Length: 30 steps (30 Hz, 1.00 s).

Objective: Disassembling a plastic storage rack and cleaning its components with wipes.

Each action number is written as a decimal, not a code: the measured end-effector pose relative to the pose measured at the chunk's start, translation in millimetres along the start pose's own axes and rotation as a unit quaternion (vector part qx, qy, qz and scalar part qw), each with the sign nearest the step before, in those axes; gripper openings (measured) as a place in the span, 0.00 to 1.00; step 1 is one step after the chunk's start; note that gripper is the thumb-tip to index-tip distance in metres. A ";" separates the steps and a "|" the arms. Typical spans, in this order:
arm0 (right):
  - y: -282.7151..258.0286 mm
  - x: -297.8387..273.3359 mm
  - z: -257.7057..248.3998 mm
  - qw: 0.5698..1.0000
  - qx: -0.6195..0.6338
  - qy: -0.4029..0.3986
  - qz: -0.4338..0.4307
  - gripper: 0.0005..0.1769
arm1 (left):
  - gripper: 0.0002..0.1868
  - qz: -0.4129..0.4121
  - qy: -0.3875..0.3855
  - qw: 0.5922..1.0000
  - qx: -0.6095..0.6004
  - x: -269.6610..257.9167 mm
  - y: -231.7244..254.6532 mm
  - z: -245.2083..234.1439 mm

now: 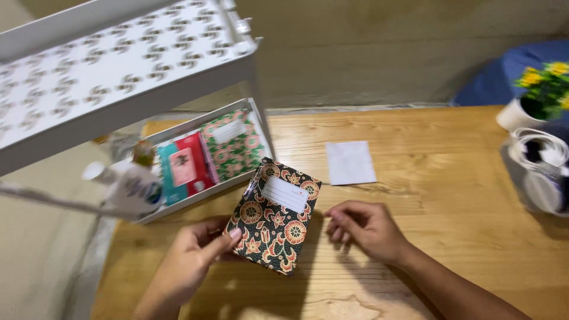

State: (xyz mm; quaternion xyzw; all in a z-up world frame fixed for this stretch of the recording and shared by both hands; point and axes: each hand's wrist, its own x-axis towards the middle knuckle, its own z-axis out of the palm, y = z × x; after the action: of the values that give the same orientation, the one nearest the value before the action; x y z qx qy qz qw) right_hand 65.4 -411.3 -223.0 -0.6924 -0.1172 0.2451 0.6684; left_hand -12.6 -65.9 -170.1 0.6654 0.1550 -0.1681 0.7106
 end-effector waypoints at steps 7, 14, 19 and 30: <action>4.8 -14.9 -13.7 0.984 0.160 -0.067 0.047 0.22 | 0.23 0.002 -0.060 0.998 0.029 40.0 -29.2 62.4; -11.8 -6.0 -53.4 0.969 0.239 0.053 -0.013 0.26 | 0.27 0.036 -0.051 0.996 0.056 64.9 -30.2 122.6; -13.2 -4.0 -115.8 0.950 0.065 0.304 -0.012 0.21 | 0.25 0.214 -0.027 0.964 0.158 59.4 -12.6 136.7; 32.4 2.8 -222.3 0.845 -0.016 0.534 -0.016 0.17 | 0.22 0.292 0.024 0.910 0.293 64.2 -23.3 130.9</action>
State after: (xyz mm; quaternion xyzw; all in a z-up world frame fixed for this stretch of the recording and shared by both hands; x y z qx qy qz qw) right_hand 172.7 -605.4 -258.4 -0.7251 0.2423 -0.1752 0.6203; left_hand 34.0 -200.0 -210.6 0.8633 -0.0856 0.0256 0.4967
